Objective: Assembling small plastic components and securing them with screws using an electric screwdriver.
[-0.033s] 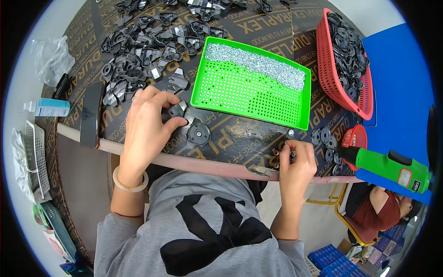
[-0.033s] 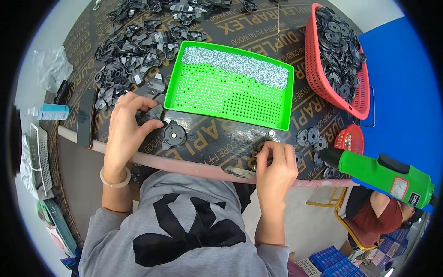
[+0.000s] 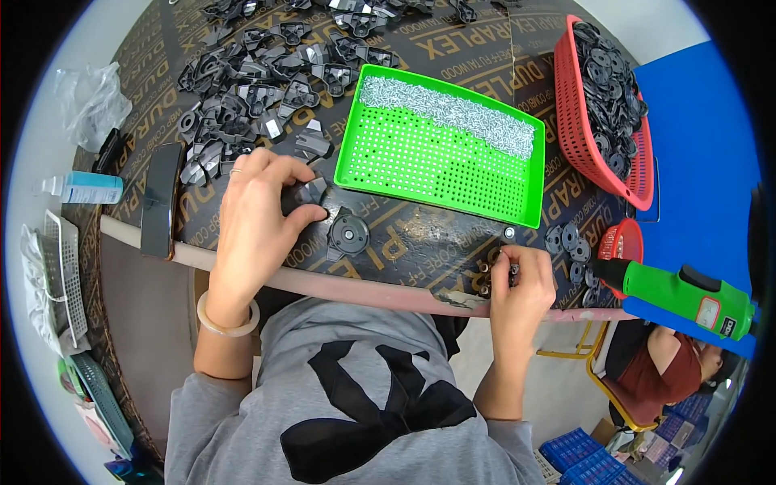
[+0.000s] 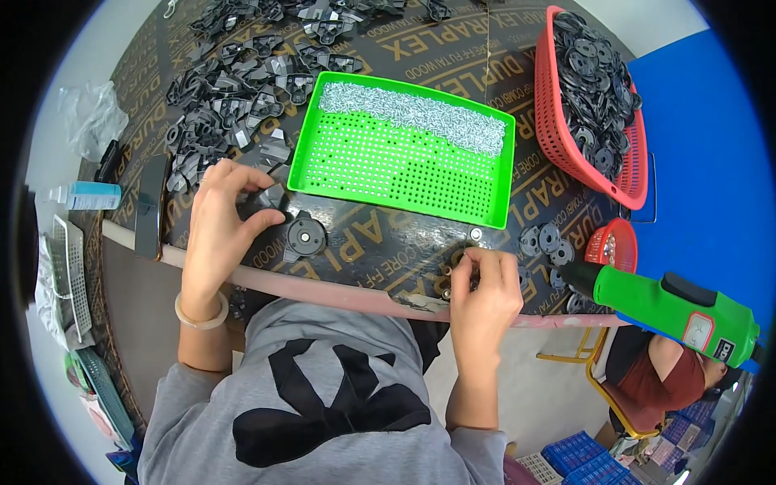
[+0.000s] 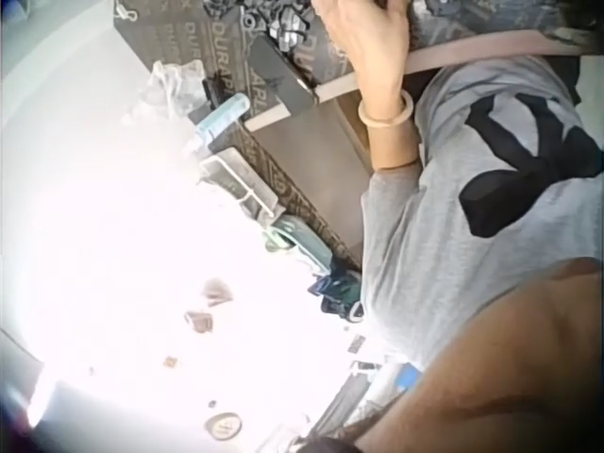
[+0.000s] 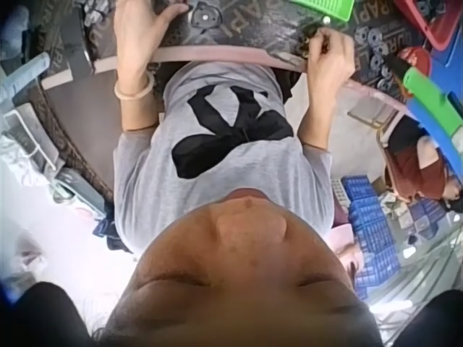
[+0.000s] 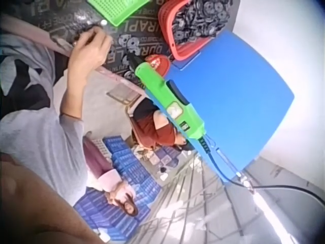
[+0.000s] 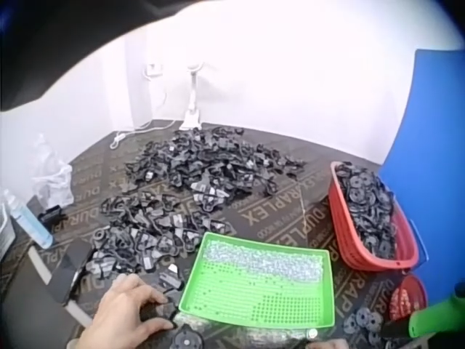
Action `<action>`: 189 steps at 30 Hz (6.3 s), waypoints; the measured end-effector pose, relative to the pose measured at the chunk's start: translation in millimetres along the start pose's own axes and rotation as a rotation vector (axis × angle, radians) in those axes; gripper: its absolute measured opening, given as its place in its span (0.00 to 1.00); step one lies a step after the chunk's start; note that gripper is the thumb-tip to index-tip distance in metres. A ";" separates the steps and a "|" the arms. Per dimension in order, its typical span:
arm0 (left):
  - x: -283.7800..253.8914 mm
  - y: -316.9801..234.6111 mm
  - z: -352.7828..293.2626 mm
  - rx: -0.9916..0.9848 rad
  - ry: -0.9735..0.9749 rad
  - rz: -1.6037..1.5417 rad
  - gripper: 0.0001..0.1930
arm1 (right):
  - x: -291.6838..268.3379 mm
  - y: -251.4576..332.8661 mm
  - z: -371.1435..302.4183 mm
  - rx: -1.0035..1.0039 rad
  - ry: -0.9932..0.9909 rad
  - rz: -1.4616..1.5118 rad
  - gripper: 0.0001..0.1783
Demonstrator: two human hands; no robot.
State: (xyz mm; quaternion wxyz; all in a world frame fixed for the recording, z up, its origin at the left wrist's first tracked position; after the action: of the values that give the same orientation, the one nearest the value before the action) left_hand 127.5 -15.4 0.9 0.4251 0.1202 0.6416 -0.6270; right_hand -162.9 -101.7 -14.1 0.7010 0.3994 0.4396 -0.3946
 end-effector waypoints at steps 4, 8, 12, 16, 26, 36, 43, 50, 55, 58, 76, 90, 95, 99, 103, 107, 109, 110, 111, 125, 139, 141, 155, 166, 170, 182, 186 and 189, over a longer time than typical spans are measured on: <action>-8.4 -3.1 0.9 -0.024 -0.106 -0.129 0.15 | -4.3 -3.4 -1.2 0.098 0.083 0.198 0.01; -13.8 -32.4 -8.0 0.415 -0.095 -0.298 0.11 | -2.0 -9.5 -8.1 0.124 0.147 0.517 0.01; 15.5 -64.9 -26.0 0.588 -0.033 -0.533 0.08 | -2.2 17.7 -14.3 0.293 0.542 1.372 0.05; 50.9 -67.0 -37.8 0.539 0.133 -0.697 0.10 | -0.3 33.1 -15.5 0.245 0.597 1.427 0.05; 71.8 -57.2 -39.2 0.279 0.340 -0.850 0.22 | 0.5 27.2 -13.1 0.208 0.456 1.168 0.04; 78.4 -61.7 -39.3 0.161 0.266 -0.950 0.31 | 0.8 30.3 -14.7 0.163 0.340 1.044 0.06; 85.5 -58.8 -41.8 0.036 0.324 -1.052 0.36 | 1.4 31.4 -17.6 0.200 0.304 1.136 0.11; 93.7 -59.2 -43.5 -0.087 0.406 -1.205 0.39 | -4.9 30.3 -19.6 0.251 0.317 1.146 0.10; 99.4 -58.4 -46.2 -0.141 0.449 -1.307 0.39 | -11.8 15.3 -27.0 0.330 0.309 1.081 0.05; 100.8 -57.4 -46.7 -0.161 0.479 -1.322 0.39 | -18.3 -21.9 -32.4 0.378 0.192 0.837 0.05; 105.6 -62.8 -47.5 -0.153 0.507 -1.304 0.39 | -41.7 -67.6 -32.3 0.326 -0.095 0.336 0.08; 106.8 -60.5 -49.8 -0.099 0.466 -1.205 0.39 | -12.4 12.3 -23.5 0.264 0.256 0.826 0.05; 108.7 -60.7 -49.7 -0.107 0.458 -1.254 0.39 | -5.8 9.0 -26.7 0.254 0.257 0.811 0.06; 108.2 -61.8 -48.7 -0.093 0.460 -1.234 0.38 | -5.4 9.9 -27.8 0.269 0.252 0.775 0.07; 106.6 -62.3 -48.2 -0.068 0.466 -1.220 0.37 | -8.1 12.0 -19.3 0.230 0.215 0.761 0.06; 96.4 -65.6 -45.7 -0.058 0.503 -1.154 0.37 | -5.1 10.4 -19.6 0.305 0.506 0.970 0.06; 84.0 -70.5 -39.6 -0.007 0.500 -1.012 0.37 | -3.0 12.4 -19.1 0.296 0.538 0.999 0.06; 77.5 -71.8 -37.0 0.041 0.494 -0.867 0.38 | -0.8 15.0 -16.7 0.330 0.531 1.000 0.06; 69.3 -71.8 -35.0 0.120 0.411 -0.786 0.38 | 1.5 16.9 -14.3 0.363 0.525 1.003 0.06; -31.4 16.9 -14.3 -0.017 -0.339 0.132 0.17 | 19.2 64.0 8.4 -0.163 0.153 0.341 0.06; -14.0 28.1 -9.7 -0.103 -0.213 0.214 0.18 | 7.8 54.4 4.0 -0.128 0.040 0.288 0.09; -14.6 27.9 -10.2 -0.106 -0.226 0.234 0.19 | -8.6 34.1 3.1 -0.123 -0.043 0.213 0.07; -22.9 0.9 -20.1 -0.203 0.032 -0.865 0.23 | -10.1 -22.4 -7.1 0.082 0.081 -0.019 0.07; 64.4 -55.0 -47.0 -0.264 0.571 -1.233 0.26 | -30.2 16.4 -16.0 0.058 0.303 0.822 0.06; 65.9 -65.7 -43.7 -0.251 0.586 -1.195 0.24 | -23.4 39.7 -14.2 0.011 0.380 0.774 0.07; 70.2 -64.7 -44.3 -0.343 0.587 -1.365 0.22 | -16.9 35.1 -18.3 0.129 0.287 0.741 0.12; 71.7 -67.0 -44.6 -0.376 0.584 -1.439 0.25 | -9.4 30.7 -23.5 0.171 0.302 0.897 0.12; 72.1 -66.3 -43.7 -0.405 0.599 -1.457 0.27 | -12.3 20.0 -25.2 0.152 0.193 0.929 0.12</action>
State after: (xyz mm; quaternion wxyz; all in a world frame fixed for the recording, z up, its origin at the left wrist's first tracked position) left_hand 20.6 -15.4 -9.1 -0.2658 -0.2441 0.7464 -0.5592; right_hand -156.1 -69.0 -5.8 0.7280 0.6385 0.2476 -0.0316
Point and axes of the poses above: each hand's wrist, its own z-axis towards the middle knuckle, its own x-axis out of the palm, y = z × x, the point moved 4 cm from there along z, towards the middle knuckle, and after that the axes turned 14 degrees about -z, right-handed, at the moved point
